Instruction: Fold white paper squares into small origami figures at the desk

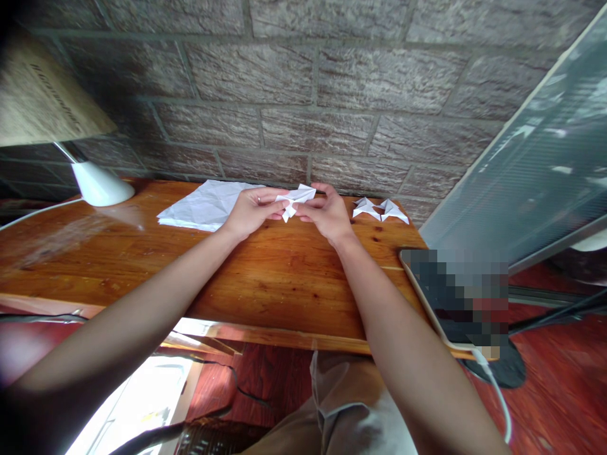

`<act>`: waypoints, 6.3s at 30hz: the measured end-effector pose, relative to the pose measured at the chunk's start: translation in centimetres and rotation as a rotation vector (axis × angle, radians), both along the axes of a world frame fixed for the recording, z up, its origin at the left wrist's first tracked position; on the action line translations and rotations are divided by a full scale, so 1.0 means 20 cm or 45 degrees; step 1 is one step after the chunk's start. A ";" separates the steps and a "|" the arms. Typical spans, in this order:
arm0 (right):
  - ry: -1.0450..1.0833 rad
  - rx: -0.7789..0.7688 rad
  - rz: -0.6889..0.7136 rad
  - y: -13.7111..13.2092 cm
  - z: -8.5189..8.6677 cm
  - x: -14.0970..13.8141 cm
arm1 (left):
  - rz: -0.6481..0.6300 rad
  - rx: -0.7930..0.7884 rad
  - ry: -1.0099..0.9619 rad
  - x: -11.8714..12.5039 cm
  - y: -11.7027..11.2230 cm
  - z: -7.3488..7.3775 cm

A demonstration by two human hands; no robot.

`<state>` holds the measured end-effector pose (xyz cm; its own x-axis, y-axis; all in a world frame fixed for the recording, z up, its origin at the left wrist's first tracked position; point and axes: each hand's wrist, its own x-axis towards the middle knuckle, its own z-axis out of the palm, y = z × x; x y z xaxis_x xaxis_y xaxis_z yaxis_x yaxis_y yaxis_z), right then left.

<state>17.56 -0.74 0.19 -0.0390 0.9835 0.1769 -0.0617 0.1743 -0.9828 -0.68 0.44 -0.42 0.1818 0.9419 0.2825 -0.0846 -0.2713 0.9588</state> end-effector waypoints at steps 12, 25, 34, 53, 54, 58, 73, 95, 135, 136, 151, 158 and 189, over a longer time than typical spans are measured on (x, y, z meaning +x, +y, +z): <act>0.081 -0.038 0.012 0.00 -0.01 -0.01 | 0.042 -0.052 -0.022 0.01 -0.01 0.00; 0.124 -0.157 0.145 -0.03 0.02 0.00 | -0.003 -0.117 -0.084 0.00 0.00 0.00; 0.174 -0.164 0.173 -0.02 0.01 0.01 | -0.006 -0.117 -0.098 0.00 0.00 0.00; 0.110 -0.135 0.006 -0.01 -0.02 -0.01 | -0.034 0.047 0.050 0.02 0.01 -0.04; 0.110 -0.125 0.002 -0.01 -0.02 -0.01 | -0.035 0.067 0.055 0.02 0.01 -0.04; 0.084 -0.065 -0.018 0.01 -0.04 -0.01 | -0.032 0.111 0.067 0.02 0.01 -0.04; 0.047 -0.003 0.066 -0.02 0.03 0.02 | -0.022 0.087 -0.009 0.00 0.02 0.00; 0.036 0.037 0.162 0.00 0.02 0.06 | -0.081 -0.231 -0.014 -0.01 -0.02 0.01; -0.019 -0.283 0.328 -0.03 0.05 0.10 | -0.076 -0.359 -0.253 0.00 0.01 0.01; -0.015 -0.284 0.334 -0.03 0.05 0.10 | -0.071 -0.355 -0.261 0.00 0.01 0.00; 0.076 -0.226 0.105 -0.02 0.05 0.08 | -0.140 -0.291 -0.209 0.04 -0.03 0.00; 0.057 -0.251 0.171 -0.02 0.04 0.07 | -0.155 -0.274 -0.222 0.04 -0.02 -0.02; 0.302 -0.296 -0.013 0.00 0.01 0.01 | 0.112 0.265 0.195 0.05 0.00 -0.08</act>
